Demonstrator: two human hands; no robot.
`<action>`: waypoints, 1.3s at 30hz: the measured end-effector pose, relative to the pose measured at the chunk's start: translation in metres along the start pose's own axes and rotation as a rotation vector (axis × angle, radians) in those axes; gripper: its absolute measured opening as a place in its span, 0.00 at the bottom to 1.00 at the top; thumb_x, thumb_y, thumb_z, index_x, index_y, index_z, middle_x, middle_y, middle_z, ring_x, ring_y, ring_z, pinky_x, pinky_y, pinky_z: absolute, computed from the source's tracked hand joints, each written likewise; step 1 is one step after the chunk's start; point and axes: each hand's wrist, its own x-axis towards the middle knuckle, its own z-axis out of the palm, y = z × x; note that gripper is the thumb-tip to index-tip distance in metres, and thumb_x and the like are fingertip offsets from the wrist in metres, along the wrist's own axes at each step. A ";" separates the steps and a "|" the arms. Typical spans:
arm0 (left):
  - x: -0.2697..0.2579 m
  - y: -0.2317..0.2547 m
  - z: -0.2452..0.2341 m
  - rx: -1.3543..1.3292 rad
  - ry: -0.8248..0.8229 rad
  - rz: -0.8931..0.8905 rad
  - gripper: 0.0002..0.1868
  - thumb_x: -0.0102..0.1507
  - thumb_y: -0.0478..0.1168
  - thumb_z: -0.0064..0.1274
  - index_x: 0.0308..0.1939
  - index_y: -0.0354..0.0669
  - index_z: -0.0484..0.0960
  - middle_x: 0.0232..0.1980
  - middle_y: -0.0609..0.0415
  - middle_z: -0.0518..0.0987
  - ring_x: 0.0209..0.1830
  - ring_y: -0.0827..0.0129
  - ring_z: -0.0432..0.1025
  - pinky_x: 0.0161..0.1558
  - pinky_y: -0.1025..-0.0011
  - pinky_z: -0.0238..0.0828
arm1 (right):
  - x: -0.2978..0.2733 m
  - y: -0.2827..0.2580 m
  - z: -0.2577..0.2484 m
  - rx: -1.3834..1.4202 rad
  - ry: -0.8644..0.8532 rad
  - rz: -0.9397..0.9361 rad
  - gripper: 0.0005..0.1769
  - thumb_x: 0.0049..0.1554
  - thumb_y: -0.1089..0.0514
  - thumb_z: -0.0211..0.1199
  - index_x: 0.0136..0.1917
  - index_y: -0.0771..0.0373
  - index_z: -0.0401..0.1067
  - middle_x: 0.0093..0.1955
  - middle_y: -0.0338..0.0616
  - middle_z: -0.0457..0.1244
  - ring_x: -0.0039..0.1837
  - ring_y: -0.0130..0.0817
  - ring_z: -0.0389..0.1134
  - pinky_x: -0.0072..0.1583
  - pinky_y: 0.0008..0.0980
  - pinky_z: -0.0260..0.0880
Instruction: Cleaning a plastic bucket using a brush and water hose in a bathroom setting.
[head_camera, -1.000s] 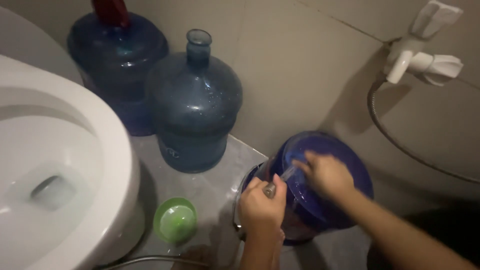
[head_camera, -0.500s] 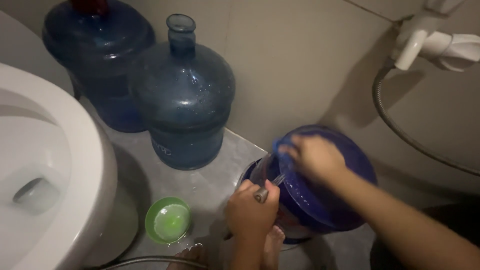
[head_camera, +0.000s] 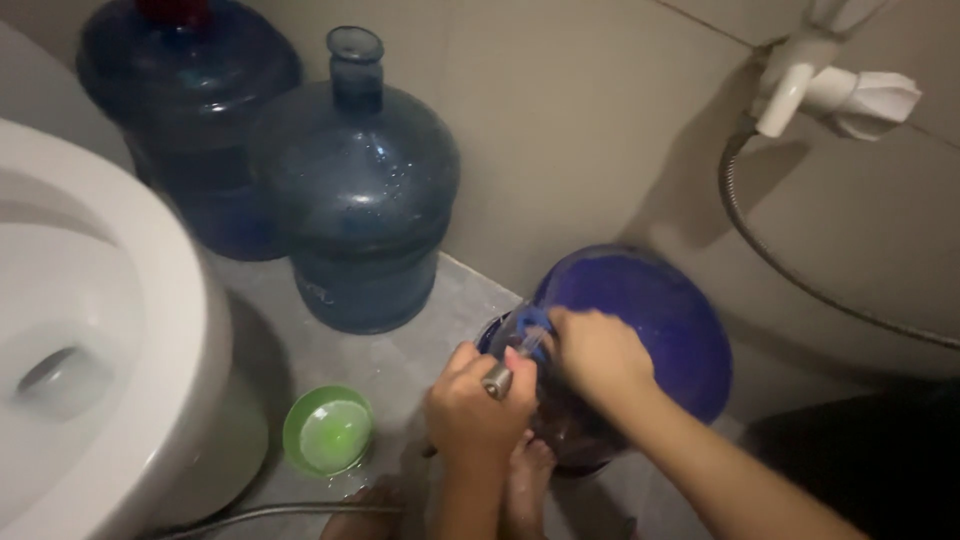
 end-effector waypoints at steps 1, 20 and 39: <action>-0.001 -0.001 -0.002 -0.022 0.041 0.057 0.15 0.54 0.43 0.60 0.15 0.43 0.76 0.25 0.49 0.75 0.21 0.49 0.71 0.25 0.56 0.68 | 0.006 -0.001 0.000 0.013 0.018 -0.014 0.24 0.59 0.35 0.56 0.49 0.56 0.77 0.47 0.56 0.70 0.52 0.59 0.72 0.54 0.54 0.72; 0.009 -0.023 -0.004 -0.009 -0.007 -0.040 0.16 0.54 0.42 0.60 0.14 0.41 0.76 0.24 0.47 0.74 0.20 0.47 0.71 0.24 0.55 0.66 | 0.060 0.060 0.032 0.214 0.097 -0.217 0.25 0.55 0.33 0.61 0.45 0.56 0.79 0.40 0.53 0.71 0.46 0.52 0.72 0.49 0.47 0.72; -0.012 0.003 -0.016 -0.358 -0.249 -0.076 0.13 0.53 0.40 0.61 0.15 0.41 0.78 0.22 0.51 0.75 0.18 0.54 0.71 0.23 0.59 0.64 | -0.011 0.234 0.091 1.859 -0.235 0.488 0.35 0.58 0.30 0.52 0.49 0.65 0.77 0.40 0.50 0.72 0.37 0.44 0.73 0.40 0.43 0.76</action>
